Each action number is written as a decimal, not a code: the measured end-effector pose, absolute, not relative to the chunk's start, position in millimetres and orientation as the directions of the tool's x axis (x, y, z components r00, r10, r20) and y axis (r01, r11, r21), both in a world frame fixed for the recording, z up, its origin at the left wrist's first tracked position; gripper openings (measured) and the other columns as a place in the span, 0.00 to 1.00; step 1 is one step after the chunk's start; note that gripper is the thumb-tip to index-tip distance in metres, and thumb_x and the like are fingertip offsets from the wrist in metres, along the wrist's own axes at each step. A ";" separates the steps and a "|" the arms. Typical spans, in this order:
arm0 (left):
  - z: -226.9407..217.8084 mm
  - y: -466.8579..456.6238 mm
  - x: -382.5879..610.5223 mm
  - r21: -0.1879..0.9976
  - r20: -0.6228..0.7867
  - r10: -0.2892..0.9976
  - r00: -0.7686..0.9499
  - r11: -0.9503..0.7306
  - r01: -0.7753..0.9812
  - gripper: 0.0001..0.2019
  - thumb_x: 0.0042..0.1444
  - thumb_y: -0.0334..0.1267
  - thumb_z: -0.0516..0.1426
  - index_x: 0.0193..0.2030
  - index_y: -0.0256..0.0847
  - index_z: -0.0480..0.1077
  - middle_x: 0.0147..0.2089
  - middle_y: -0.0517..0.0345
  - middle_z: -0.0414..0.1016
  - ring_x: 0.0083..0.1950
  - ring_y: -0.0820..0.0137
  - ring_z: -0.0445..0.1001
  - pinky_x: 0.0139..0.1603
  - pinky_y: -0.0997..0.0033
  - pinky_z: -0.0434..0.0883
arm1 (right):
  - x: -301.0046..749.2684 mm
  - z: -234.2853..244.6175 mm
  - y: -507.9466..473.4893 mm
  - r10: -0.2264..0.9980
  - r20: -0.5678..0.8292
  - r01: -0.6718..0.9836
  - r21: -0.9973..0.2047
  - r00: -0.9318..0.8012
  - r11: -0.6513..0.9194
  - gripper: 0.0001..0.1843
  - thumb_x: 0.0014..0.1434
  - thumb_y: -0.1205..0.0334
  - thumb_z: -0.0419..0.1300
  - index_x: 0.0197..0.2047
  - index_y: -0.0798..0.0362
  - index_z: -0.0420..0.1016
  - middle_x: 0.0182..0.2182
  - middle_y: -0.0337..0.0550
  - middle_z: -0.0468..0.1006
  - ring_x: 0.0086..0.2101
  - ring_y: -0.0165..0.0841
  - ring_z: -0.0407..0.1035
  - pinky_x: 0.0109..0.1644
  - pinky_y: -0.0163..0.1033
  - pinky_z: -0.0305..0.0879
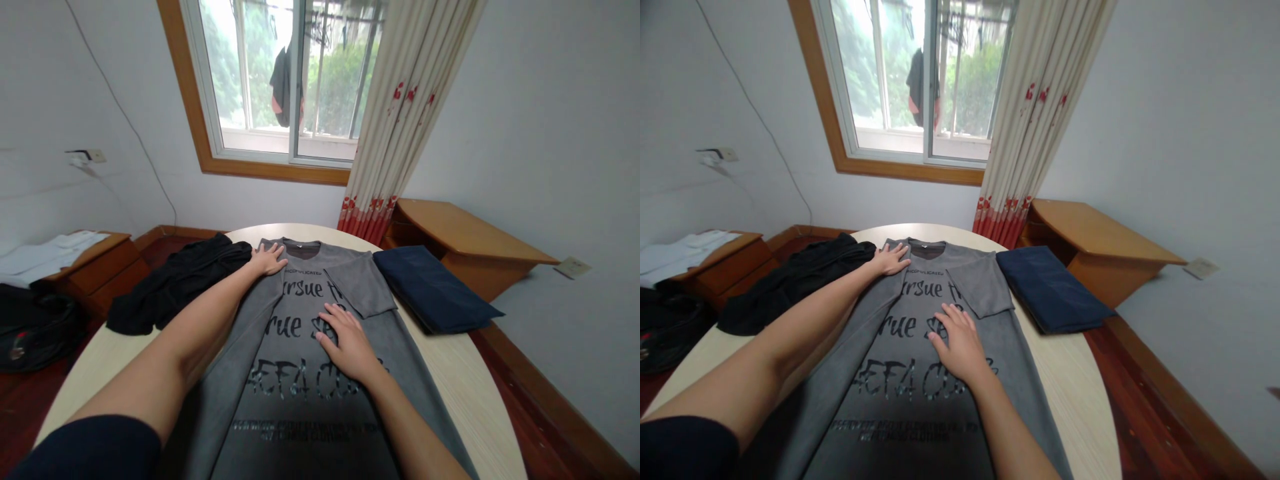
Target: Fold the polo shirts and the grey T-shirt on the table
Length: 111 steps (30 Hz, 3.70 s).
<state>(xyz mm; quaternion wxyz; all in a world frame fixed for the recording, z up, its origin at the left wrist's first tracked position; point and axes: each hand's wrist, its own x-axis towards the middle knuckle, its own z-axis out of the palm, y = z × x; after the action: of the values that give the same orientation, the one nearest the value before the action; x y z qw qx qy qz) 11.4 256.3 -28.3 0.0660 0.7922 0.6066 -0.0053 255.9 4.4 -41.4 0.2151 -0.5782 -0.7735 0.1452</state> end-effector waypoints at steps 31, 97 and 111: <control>-21.2 22.7 -26.8 0.288 -0.132 0.909 0.394 -0.346 0.893 0.32 0.70 0.53 0.38 0.75 0.42 0.53 0.79 0.50 0.41 0.79 0.58 0.38 0.75 0.44 0.44 | 258.9 -50.6 12.9 0.925 0.265 0.832 -0.417 -0.273 0.365 0.24 0.66 0.51 0.59 0.61 0.51 0.75 0.66 0.52 0.68 0.67 0.44 0.59 0.71 0.55 0.51; 27.3 -249.8 -110.2 0.604 0.044 0.705 0.708 -0.583 0.543 0.13 0.68 0.40 0.51 0.38 0.42 0.76 0.39 0.53 0.76 0.41 0.67 0.73 0.45 0.69 0.69 | 154.3 11.6 -144.2 0.519 -0.601 0.631 -0.762 -0.608 -0.142 0.17 0.68 0.68 0.59 0.58 0.57 0.68 0.22 0.34 0.77 0.22 0.27 0.76 0.27 0.27 0.70; -22.5 -183.1 -57.9 0.268 0.087 0.794 0.602 -0.601 0.753 0.30 0.70 0.53 0.48 0.73 0.42 0.58 0.77 0.46 0.51 0.78 0.55 0.47 0.75 0.44 0.46 | 125.4 -7.3 -91.6 0.859 0.159 0.806 -0.297 -0.487 0.512 0.28 0.69 0.53 0.53 0.69 0.53 0.65 0.70 0.50 0.60 0.70 0.42 0.51 0.73 0.52 0.45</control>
<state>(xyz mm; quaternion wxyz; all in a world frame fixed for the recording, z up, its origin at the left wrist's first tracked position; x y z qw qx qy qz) -57.9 -183.1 -22.5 0.1024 0.8892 0.4350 0.0987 125.4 -91.6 -7.3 0.1443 -0.4856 -0.8573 0.0915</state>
